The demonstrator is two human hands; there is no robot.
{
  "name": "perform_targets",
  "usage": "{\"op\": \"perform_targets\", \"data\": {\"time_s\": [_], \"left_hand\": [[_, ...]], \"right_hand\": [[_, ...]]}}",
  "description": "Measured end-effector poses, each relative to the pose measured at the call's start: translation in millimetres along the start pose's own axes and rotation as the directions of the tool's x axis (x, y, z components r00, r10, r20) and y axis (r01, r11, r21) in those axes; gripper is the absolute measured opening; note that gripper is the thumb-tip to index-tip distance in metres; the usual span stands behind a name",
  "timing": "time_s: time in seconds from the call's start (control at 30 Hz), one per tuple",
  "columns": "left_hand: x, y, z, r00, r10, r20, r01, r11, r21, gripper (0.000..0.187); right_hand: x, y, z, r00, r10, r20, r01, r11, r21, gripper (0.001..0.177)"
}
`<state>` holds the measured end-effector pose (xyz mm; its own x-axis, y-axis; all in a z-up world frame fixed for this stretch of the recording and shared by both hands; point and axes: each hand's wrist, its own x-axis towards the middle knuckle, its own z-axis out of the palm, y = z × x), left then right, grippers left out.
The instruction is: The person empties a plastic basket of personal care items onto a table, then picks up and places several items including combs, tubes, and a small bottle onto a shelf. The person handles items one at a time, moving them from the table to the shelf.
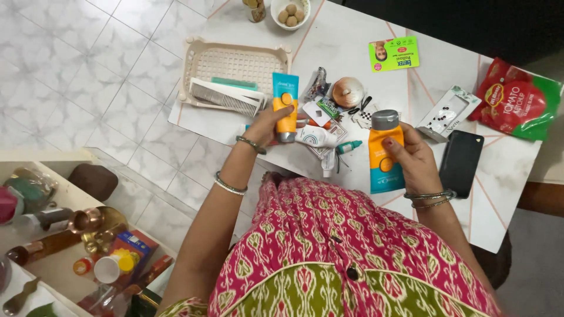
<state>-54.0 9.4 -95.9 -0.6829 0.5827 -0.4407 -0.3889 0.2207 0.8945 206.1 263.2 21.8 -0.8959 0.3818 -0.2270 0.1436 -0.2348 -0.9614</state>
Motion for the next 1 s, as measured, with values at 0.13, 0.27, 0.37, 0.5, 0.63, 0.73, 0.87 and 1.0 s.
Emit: {"op": "perform_targets", "data": {"time_s": [0.13,0.27,0.37,0.5,0.63,0.73,0.87,1.0], "left_hand": [[-46,33,-28,0.960,-0.135,0.245,0.241,0.843,-0.481,0.040],[-8,-16,-71,0.989,0.134,-0.065,-0.143,0.976,-0.163,0.035],[-12,28,-51,0.918,0.217,-0.332,0.141,0.605,0.784,0.037],[9,4,-26,0.822,0.534,-0.199,0.038,0.297,0.954,0.036],[-25,35,-7,0.804,0.586,-0.099,-0.035,0.212,0.977,0.059],[-86,95,8,0.771,0.634,0.056,-0.405,0.421,0.811,0.062],[-148,144,34,0.732,0.578,0.362,-0.651,0.749,0.121,0.053],[-147,144,56,0.588,0.672,0.451,-0.740,0.671,-0.036,0.052]], "right_hand": [[1,3,9,0.997,-0.006,-0.077,0.005,1.000,-0.005,0.043],[1,6,25,0.992,0.061,-0.114,-0.062,0.998,-0.006,0.042],[4,5,43,0.997,0.050,-0.058,-0.051,0.999,-0.015,0.045],[7,-2,63,0.996,0.081,-0.028,-0.080,0.996,0.043,0.046],[4,-6,70,0.993,0.077,0.095,-0.093,0.979,0.183,0.044],[0,0,70,0.974,0.073,0.213,-0.144,0.928,0.343,0.045],[-1,10,81,0.929,-0.006,0.371,-0.219,0.797,0.562,0.049],[16,15,94,0.901,0.021,0.433,-0.261,0.824,0.503,0.041]]}}
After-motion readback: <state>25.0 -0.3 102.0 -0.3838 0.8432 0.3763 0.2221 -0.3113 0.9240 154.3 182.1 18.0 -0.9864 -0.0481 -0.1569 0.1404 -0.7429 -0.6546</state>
